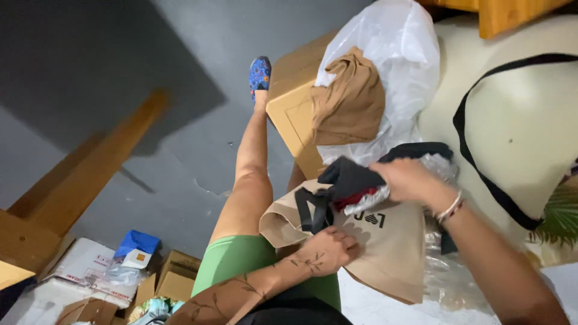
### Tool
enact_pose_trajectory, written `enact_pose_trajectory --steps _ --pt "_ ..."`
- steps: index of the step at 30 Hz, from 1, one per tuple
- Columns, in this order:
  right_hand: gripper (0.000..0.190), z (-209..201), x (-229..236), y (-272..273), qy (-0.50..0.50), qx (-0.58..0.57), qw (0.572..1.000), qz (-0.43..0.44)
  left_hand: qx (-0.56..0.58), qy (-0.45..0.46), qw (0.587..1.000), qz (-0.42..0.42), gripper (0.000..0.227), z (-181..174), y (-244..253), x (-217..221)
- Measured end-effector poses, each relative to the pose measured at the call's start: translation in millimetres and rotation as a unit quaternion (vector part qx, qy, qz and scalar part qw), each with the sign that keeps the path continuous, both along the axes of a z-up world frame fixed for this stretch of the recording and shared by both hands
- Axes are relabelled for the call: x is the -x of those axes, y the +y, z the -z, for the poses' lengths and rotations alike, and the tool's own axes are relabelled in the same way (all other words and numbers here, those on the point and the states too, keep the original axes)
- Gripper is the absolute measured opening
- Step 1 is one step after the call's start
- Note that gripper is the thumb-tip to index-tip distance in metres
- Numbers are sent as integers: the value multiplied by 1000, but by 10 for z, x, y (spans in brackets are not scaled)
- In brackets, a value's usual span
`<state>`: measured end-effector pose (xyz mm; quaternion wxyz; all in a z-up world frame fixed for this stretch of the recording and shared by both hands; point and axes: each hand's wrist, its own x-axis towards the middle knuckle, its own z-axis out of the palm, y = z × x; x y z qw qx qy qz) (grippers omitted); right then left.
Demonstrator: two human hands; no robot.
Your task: Organizing and packing small fabric pouches and accessories on a workbench
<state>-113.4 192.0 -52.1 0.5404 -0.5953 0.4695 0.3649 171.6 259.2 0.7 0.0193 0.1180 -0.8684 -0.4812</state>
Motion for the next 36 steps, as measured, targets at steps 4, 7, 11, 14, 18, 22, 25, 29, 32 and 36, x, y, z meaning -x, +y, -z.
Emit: enact_pose_trajectory --steps 4,7,11,14,18,22,25,29,32,36 --pt "61 199 241 -393 -168 -82 954 234 -46 -8 998 46 5 -34 -29 -70" --pt "74 303 255 -699 -142 -205 897 365 0 -16 998 65 6 38 129 -163" --pt "83 590 168 -888 -42 -84 916 390 15 -9 998 63 6 75 222 -212" --pt "46 1144 39 -363 175 446 844 241 -23 7 997 66 3 -68 -16 -165" --pt "52 963 -501 -268 139 495 820 251 -6 -20 995 102 8 -34 47 -174" --pt "115 896 -1060 -147 140 280 917 246 -25 -7 997 74 5 115 368 -256" --pt "151 1143 -1249 -98 184 236 904 305 -22 -7 997 79 5 12 190 -200" --pt "143 1412 -1206 -194 243 281 865 338 -39 -3 994 105 10 -46 47 -166" --pt "83 1067 -613 -315 129 338 796 486 -18 -4 994 108 8 6 92 -201" --pt "61 1406 319 93 174 479 740 438 -30 -6 993 114 10 3 116 -213"
